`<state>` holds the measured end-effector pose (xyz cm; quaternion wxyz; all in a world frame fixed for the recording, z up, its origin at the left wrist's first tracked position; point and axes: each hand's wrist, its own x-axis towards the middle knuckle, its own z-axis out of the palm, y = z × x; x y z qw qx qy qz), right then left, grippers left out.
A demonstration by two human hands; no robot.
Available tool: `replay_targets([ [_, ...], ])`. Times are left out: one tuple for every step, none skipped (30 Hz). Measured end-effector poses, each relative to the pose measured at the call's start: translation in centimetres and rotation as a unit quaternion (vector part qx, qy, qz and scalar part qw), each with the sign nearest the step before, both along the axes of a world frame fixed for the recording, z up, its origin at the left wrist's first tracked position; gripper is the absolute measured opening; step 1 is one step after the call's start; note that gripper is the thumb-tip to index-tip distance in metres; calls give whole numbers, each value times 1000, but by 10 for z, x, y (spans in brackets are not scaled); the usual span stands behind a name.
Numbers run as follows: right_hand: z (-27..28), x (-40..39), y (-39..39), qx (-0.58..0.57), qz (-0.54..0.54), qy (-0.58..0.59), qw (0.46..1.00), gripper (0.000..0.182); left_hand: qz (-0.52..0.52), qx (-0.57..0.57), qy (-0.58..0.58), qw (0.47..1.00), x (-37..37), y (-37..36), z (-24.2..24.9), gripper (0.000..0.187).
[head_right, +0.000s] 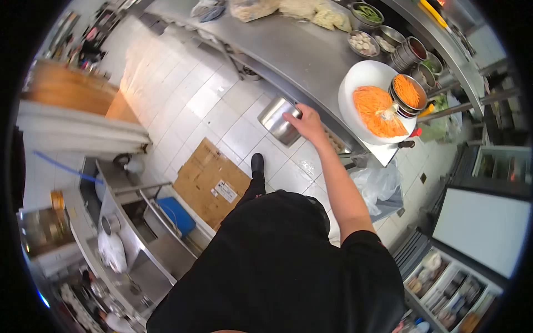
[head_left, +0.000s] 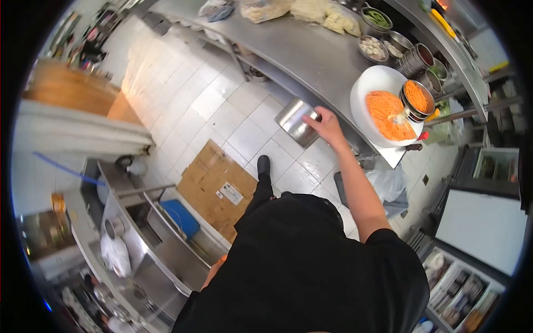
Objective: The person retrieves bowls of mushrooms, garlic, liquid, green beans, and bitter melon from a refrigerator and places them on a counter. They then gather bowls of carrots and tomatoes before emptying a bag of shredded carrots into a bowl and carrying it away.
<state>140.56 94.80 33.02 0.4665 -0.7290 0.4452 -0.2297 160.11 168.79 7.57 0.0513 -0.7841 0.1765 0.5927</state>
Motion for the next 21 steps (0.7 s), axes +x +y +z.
replay_targets([
  [-1, 8, -17, -68, -14, 25, 997, 33, -26, -4, 4, 1000, 34, -21, -1, 36],
  [3, 12, -33, -146, -15, 56, 988, 26, -58, -18, -3, 998, 75, -49, -3, 35],
  [19, 18, -47, -223, -11, 91, 970, 19, -91, -33, -14, 995, 121, -79, -9, 35],
  [17, 23, -64, -267, -26, 134, 954, 15, -125, -54, -30, 990, 169, -113, -15, 35],
  [12, 26, -83, -312, -38, 175, 933, 12, -164, -90, -61, 980, 223, -153, -23, 35],
  [3, 29, -100, -353, -48, 217, 909, 9, -205, -124, -95, 966, 277, -198, -31, 34],
  [-8, 33, -118, -363, -59, 237, 899, 9, -244, -163, -135, 947, 328, -249, -35, 34],
  [-20, 37, -136, -373, -73, 257, 888, 10, -283, -211, -183, 918, 377, -306, -38, 35],
  [-27, 34, -147, -380, -89, 280, 877, 11, -314, -261, -233, 883, 419, -370, -38, 35],
  [-29, 34, -149, -395, -102, 286, 867, 14, -336, -307, -274, 847, 453, -439, -38, 35],
  [-30, 37, -148, -408, -117, 292, 857, 17, -342, -338, -290, 827, 477, -508, -41, 36],
  [-29, 44, -142, -412, -145, 250, 864, 18, -300, -372, -296, 827, 464, -578, 1, 36],
  [-23, 46, -132, -418, -172, 206, 868, 18, -226, -416, -293, 830, 438, -643, 39, 29],
  [-8, 37, -118, -404, -184, 164, 881, 19, -174, -501, -197, 824, 418, -699, 51, 28],
  [11, 31, -103, -392, -192, 120, 892, 20, -116, -574, -95, 805, 394, -750, 64, 32],
  [25, 25, -90, -381, -197, 74, 900, 22, -136, -594, -68, 790, 347, -791, 100, 33],
  [31, 9, -80, -397, -245, 40, 884, 19, -154, -611, -43, 776, 290, -819, 141, 35],
  [35, -17, -70, -412, -288, 5, 865, 16, -228, -644, -43, 728, 243, -841, 164, 39],
  [36, -47, -60, -402, -355, 8, 844, 15, -299, -672, -43, 676, 199, -854, 182, 43],
  [39, -78, -51, -391, -419, 10, 820, 13, -359, -694, -67, 621, 153, -858, 204, 47],
  [49, -105, -46, -369, -474, 10, 800, 12, -415, -711, -92, 559, 112, -861, 222, 51],
])
